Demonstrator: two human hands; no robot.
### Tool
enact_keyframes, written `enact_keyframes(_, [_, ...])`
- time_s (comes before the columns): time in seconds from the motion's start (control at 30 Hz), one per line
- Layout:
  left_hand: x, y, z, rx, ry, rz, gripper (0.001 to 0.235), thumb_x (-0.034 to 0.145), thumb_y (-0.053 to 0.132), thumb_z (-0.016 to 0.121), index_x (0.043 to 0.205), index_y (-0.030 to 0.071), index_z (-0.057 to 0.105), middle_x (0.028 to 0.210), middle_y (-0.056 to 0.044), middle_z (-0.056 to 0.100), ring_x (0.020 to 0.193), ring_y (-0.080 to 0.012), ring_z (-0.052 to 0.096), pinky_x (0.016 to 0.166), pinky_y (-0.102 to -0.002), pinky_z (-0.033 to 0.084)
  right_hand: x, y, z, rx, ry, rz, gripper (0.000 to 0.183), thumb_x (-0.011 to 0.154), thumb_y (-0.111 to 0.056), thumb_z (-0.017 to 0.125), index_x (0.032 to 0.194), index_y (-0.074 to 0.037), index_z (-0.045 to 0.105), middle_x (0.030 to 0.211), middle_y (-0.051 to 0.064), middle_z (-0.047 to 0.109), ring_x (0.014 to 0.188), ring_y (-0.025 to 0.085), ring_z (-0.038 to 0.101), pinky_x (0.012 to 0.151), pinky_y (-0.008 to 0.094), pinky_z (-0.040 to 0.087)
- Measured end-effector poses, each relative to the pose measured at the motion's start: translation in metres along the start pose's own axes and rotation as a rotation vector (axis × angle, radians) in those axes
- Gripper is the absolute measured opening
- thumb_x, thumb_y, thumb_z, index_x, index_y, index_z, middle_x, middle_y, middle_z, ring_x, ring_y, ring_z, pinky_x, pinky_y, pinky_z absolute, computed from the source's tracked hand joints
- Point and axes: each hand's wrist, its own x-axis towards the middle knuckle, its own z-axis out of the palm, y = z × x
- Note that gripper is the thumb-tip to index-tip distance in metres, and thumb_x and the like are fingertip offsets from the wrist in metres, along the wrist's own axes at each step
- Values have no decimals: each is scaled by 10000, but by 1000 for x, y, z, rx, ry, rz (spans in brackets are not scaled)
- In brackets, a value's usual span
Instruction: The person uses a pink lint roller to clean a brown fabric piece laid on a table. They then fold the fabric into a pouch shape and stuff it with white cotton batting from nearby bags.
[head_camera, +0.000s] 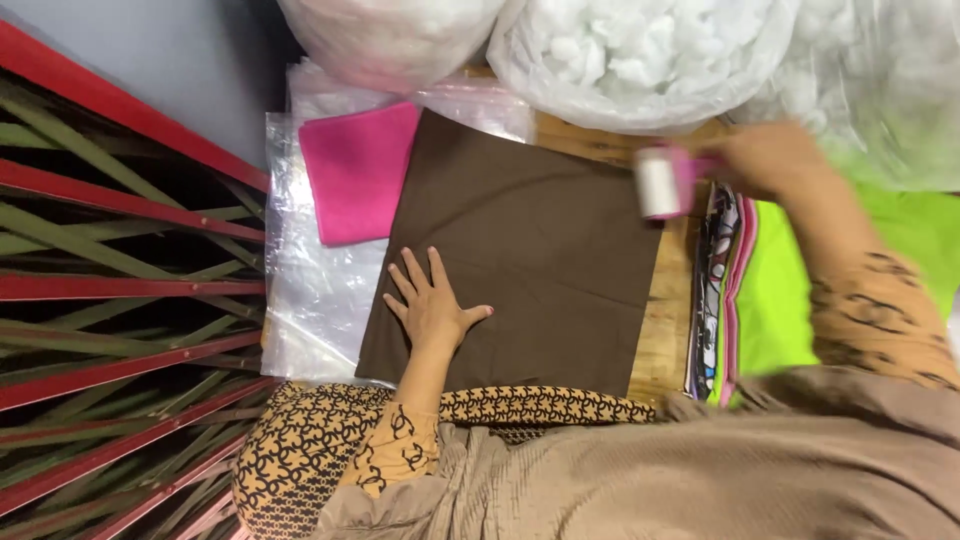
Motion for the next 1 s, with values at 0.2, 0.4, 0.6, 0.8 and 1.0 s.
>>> enact_keyframes(0.2, [0, -7, 3, -79, 48, -10, 1192, 821, 529, 802, 1633, 35, 83, 1691, -259, -61, 1552, -457, -62, 1204, -670, 26, 4, -71, -31, -237, 270, -143, 265, 875, -516, 642, 1127, -461, 704, 1013, -48, 768, 1040, 212, 741, 934, 406, 557])
enact_keyframes(0.4, [12, -17, 12, 19, 24, -72, 1207, 809, 511, 816, 1613, -19, 88, 1673, -302, -18, 1543, -484, -13, 1205, -662, 107, 81, -194, -30, -127, 560, -573, 269, 792, -634, 688, 961, -425, 668, 992, -132, 677, 1077, 140, 587, 1070, 458, 390])
enact_keyframes(0.6, [38, -28, 43, 141, 102, -105, 1391, 690, 719, 862, 1605, 19, 84, 1681, -249, 0, 1536, -458, 22, 1196, -594, 173, 145, -124, -35, -317, 414, -431, 311, 784, -753, 582, 960, -547, 733, 944, -117, 732, 988, 245, 701, 796, 435, 428])
enact_keyframes(0.8, [25, -21, 39, 206, 270, -43, 1357, 664, 799, 808, 1589, 24, 185, 1666, -250, 115, 1530, -444, 104, 1175, -604, 209, 85, -151, -51, -354, 343, -332, 347, 846, -704, 557, 1129, -555, 691, 1150, -88, 699, 1120, 277, 633, 911, 450, 411])
enact_keyframes(1.0, [-3, -6, 10, 53, -7, 4, 1228, 791, 499, 834, 1617, -15, 84, 1688, -270, -19, 1553, -468, 1, 1208, -663, 114, 91, -108, 7, -309, 384, -340, 401, 784, -694, 669, 1066, -420, 746, 1065, -96, 737, 1043, 137, 669, 953, 398, 502])
